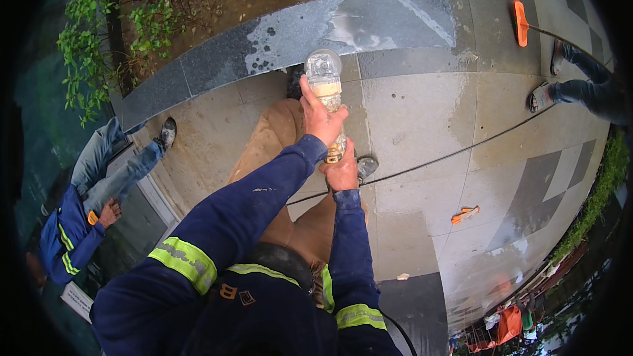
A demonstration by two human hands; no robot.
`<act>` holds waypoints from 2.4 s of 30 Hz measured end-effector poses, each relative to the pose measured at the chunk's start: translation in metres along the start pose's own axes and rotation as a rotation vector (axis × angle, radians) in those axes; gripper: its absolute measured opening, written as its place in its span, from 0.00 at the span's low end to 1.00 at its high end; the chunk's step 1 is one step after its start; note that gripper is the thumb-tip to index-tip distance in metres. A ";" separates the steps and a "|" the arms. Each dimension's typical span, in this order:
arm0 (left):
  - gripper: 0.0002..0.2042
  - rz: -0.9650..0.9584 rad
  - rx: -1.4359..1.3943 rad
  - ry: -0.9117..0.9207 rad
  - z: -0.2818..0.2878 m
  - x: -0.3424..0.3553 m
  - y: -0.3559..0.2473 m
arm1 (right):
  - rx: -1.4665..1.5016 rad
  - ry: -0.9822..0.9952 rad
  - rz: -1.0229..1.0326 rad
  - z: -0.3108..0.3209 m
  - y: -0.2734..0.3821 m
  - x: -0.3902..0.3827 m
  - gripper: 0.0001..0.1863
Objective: The person uses a handheld angle grinder to grind a curved stone step. The person moves the grinder back and forth along the edge of the step while another person sweeps the area nearby.
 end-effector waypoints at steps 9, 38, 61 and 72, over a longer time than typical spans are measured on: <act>0.55 -0.041 0.021 0.003 0.000 -0.001 0.003 | -0.007 -0.020 -0.027 -0.002 0.008 -0.008 0.46; 0.55 -0.016 0.001 0.055 0.010 0.007 0.001 | 0.047 -0.020 -0.022 -0.012 0.009 -0.006 0.48; 0.55 -0.047 0.047 0.065 0.008 0.017 -0.004 | 0.055 -0.054 0.004 -0.014 0.020 -0.001 0.46; 0.55 0.003 0.044 0.090 0.015 0.020 -0.004 | 0.082 -0.041 -0.016 -0.016 0.027 0.000 0.45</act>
Point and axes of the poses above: each hand's wrist, its own x-axis towards the middle knuckle, its own z-axis out of the back of the hand, y = z × x, the point moved 3 cm from there along x, towards the middle knuckle, and after that the axes turned 1 degree about -z, right-handed, at the moved point
